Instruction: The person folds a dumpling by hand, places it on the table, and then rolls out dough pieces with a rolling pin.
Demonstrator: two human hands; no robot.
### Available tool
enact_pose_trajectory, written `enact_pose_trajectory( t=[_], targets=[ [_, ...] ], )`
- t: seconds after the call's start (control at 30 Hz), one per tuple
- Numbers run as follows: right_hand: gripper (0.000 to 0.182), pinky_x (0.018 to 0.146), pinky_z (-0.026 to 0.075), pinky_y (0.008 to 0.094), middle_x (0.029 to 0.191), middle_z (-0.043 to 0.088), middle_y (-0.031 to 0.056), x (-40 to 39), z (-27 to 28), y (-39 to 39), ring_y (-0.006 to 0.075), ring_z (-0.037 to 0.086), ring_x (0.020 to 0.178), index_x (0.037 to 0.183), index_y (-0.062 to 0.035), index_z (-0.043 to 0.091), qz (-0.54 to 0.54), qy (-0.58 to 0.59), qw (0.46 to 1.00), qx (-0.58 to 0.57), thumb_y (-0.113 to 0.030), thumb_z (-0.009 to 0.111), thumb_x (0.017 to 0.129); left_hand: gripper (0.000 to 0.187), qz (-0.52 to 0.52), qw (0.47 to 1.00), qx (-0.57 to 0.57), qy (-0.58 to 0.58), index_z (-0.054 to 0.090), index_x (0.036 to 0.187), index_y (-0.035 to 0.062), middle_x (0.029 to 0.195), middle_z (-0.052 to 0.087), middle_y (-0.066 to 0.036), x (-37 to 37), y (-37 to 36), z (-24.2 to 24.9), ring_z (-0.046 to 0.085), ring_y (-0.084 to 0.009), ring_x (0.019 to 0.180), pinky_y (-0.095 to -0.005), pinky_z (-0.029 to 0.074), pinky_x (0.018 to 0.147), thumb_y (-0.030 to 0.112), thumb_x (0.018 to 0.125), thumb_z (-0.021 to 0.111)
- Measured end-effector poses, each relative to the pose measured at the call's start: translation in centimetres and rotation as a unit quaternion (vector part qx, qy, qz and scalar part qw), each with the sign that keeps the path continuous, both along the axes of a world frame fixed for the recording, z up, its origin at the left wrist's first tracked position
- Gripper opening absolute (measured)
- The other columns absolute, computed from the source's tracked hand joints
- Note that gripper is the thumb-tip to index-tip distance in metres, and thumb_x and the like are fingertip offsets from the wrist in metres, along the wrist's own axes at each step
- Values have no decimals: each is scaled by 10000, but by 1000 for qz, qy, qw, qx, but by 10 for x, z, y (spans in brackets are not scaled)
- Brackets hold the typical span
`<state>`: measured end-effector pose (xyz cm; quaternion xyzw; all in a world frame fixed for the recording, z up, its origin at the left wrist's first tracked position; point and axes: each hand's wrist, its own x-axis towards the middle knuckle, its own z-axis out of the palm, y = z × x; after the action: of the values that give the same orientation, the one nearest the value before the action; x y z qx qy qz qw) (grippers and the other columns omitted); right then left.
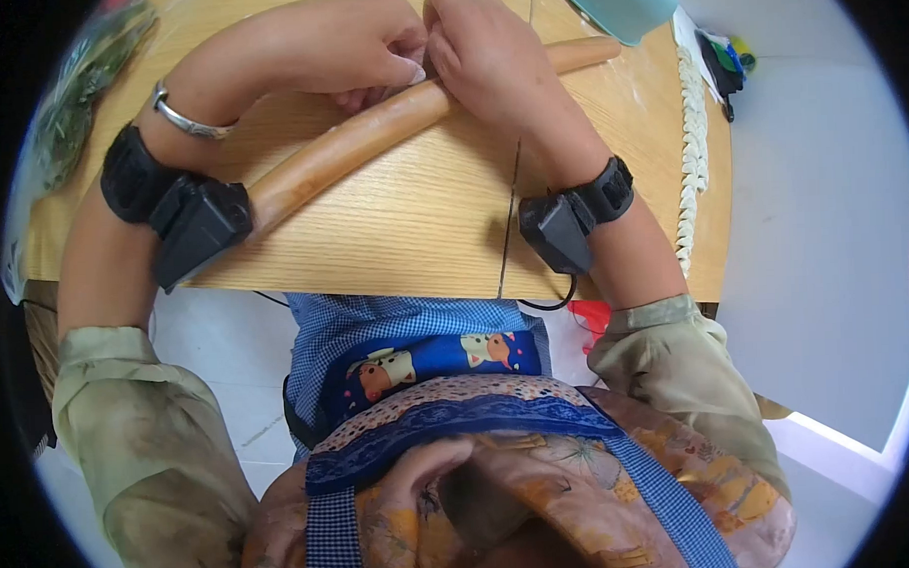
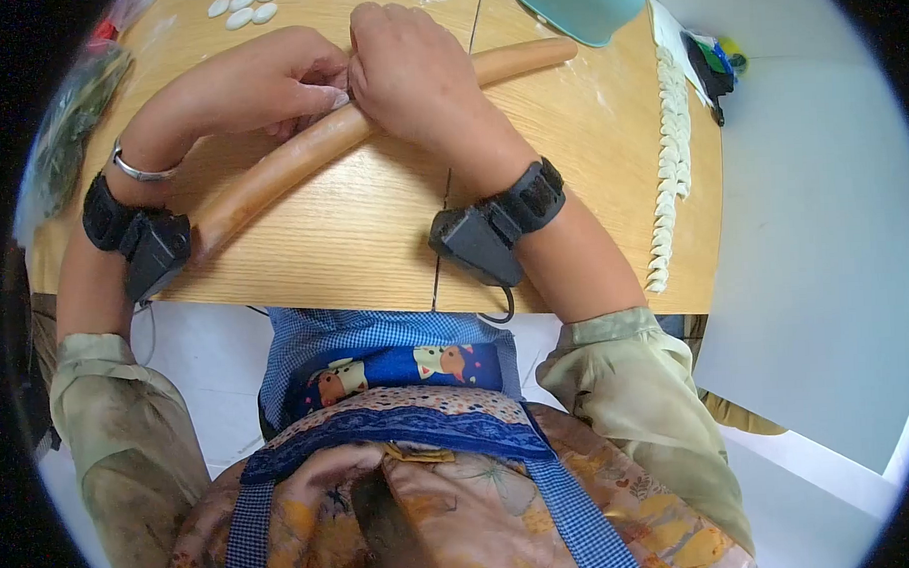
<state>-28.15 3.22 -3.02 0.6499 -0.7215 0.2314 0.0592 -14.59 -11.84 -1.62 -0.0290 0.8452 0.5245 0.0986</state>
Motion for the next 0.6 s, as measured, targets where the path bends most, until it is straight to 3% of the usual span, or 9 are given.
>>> enact_pose_trajectory(
  t=[0.17,0.27,0.33,0.6],
  targets=[
    [128,768,444,516,858,575,181,14,4,52,413,556,838,952,-15,544,13,32,999,-16,-133,581,918,186,-15,1000,-26,-3,634,883,-17,655,567,-17,1,0,4,565,-90,552,-254,474,527,147,964,603],
    [134,819,395,490,912,528,167,25,7,80,365,513,897,951,-32,516,-13,-9,1000,8,-148,584,949,161,-19,1000,-24,-7,620,862,-7,659,570,-14,1,2,5,573,-88,555,-252,478,526,132,943,607],
    [136,811,400,487,906,535,164,23,4,78,365,521,891,950,-33,520,-10,-3,1000,-1,-151,586,944,151,-48,991,-102,73,605,850,3,665,571,-14,-4,2,0,578,-85,559,-251,476,524,129,930,623],
    [142,751,483,526,854,610,178,0,-5,12,405,594,833,933,-23,559,-3,43,999,-11,-161,584,915,108,-8,999,-32,1,599,894,2,661,537,0,-3,-5,1,552,-83,555,-247,477,537,102,925,624]
  ],
)
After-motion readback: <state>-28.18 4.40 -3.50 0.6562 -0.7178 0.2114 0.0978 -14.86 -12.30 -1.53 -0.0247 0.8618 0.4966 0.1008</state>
